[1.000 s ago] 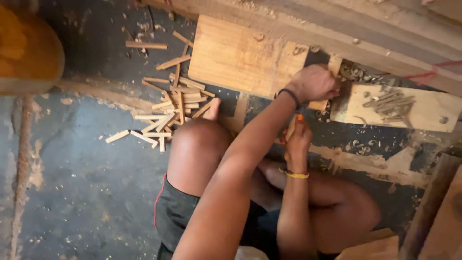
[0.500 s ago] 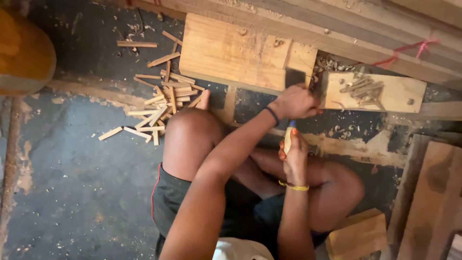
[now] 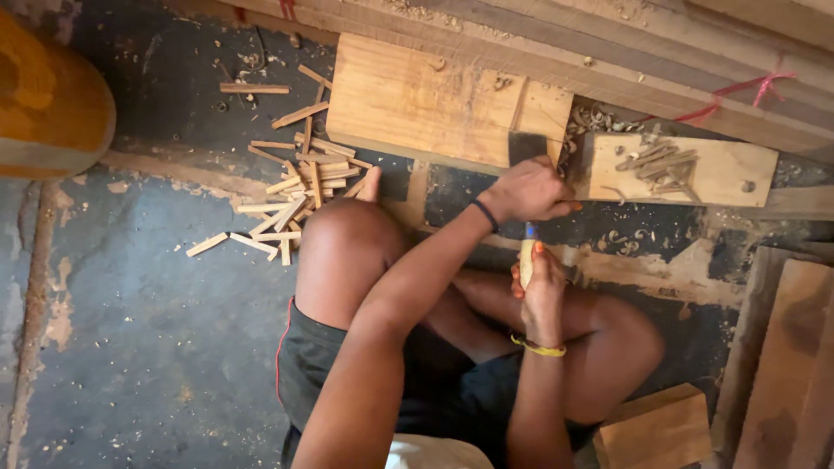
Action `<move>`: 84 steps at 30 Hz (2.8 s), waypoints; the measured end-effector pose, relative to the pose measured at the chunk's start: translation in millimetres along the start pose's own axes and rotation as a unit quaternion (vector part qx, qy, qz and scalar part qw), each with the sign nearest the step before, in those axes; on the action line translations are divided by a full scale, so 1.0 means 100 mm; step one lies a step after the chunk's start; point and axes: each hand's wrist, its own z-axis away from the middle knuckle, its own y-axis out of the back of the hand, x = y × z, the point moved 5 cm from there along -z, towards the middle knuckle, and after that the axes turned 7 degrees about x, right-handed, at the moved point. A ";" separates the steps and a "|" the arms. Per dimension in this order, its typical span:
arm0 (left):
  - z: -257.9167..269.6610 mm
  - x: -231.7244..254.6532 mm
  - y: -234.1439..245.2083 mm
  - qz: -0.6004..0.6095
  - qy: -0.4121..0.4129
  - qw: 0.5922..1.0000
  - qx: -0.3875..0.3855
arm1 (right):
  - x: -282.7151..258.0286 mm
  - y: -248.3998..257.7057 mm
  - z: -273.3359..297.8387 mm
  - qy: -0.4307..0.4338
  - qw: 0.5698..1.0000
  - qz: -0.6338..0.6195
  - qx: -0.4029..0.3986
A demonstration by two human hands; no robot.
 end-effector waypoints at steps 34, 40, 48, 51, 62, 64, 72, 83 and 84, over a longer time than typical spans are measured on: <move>-0.05 -0.01 -0.05 0.017 -0.007 0.999 -0.031 | -0.09 -0.06 0.05 -0.012 1.000 0.006 0.014; -0.06 -0.02 -0.03 0.013 -0.002 0.999 -0.035 | -0.09 -0.07 0.03 -0.003 1.000 0.014 0.009; -0.03 -0.11 0.04 0.055 0.083 0.995 -0.017 | 0.03 -0.07 -0.05 -0.011 1.000 0.015 -0.009; -0.03 -0.17 0.05 0.065 0.107 0.991 -0.053 | 0.07 -0.08 -0.02 -0.016 0.999 0.026 -0.013; -0.03 -0.17 0.14 0.081 0.115 0.988 -0.064 | 0.06 -0.25 0.05 0.000 0.994 0.111 0.009; -0.02 -0.17 0.11 0.072 0.101 0.991 -0.051 | 0.05 -0.24 0.05 0.011 0.992 0.126 0.004; 0.00 -0.21 0.03 0.071 0.071 0.995 0.003 | 0.02 -0.20 -0.07 0.007 0.985 0.173 0.000; 0.00 -0.34 -0.07 0.056 0.074 0.994 -0.049 | 0.13 -0.24 -0.16 0.006 0.983 0.184 -0.002; -0.04 -0.40 -0.06 0.057 0.091 0.992 -0.063 | 0.12 -0.26 -0.18 -0.002 0.985 0.175 0.003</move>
